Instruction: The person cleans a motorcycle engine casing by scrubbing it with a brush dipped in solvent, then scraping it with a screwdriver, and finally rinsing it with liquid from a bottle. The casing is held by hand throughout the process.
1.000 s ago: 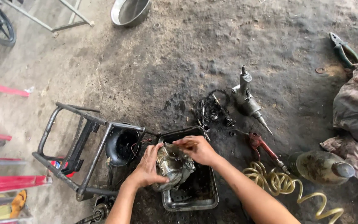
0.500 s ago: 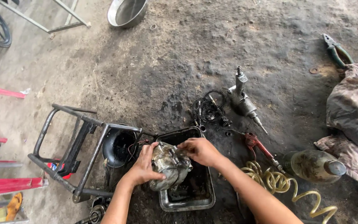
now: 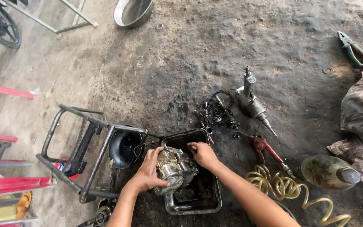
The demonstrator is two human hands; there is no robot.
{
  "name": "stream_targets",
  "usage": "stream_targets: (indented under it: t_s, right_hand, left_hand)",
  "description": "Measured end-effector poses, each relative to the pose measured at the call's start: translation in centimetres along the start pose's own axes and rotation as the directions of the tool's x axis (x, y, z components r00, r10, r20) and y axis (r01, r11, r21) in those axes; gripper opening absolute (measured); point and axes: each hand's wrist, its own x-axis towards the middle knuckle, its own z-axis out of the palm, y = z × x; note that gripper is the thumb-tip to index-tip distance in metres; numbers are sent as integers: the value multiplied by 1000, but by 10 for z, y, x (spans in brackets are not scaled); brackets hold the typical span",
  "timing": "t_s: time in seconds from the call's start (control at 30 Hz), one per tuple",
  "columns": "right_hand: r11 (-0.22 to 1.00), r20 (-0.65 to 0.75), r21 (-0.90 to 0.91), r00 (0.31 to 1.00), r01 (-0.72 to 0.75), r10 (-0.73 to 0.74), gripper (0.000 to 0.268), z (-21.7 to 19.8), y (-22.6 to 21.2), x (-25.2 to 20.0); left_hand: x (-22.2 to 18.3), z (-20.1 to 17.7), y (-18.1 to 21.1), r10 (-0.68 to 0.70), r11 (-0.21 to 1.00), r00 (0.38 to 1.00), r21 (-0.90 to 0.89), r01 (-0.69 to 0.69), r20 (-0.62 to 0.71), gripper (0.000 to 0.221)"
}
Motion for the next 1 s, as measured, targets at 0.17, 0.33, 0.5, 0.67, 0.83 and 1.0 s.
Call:
stream_targets:
  t_s: [0.17, 0.33, 0.5, 0.67, 0.83, 1.0]
  right_hand:
    - [933, -166, 242, 958, 268, -232, 7, -19, -12, 2]
    - [952, 260, 251, 935, 174, -240, 9, -16, 56, 5]
    - [876, 132, 478, 981, 60, -139, 22, -31, -15, -1]
    - [837, 186, 546, 978, -21, -97, 23, -25, -1, 17]
    - [743, 166, 663, 952, 87, -259, 25, -18, -27, 3]
    - [953, 283, 241, 926, 182, -248, 16, -36, -60, 17]
  left_hand:
    - [4, -1, -3, -37, 999, 999, -10, 37, 34, 144]
    - [3, 1, -9, -51, 998, 998, -32, 52, 34, 144]
    - [9, -4, -1, 34, 999, 999, 18, -34, 22, 141]
    - [0, -9, 6, 80, 997, 997, 15, -80, 18, 140]
    - [4, -11, 8, -28, 998, 996, 50, 23, 87, 143]
    - [1, -5, 1, 15, 999, 998, 48, -18, 61, 144]
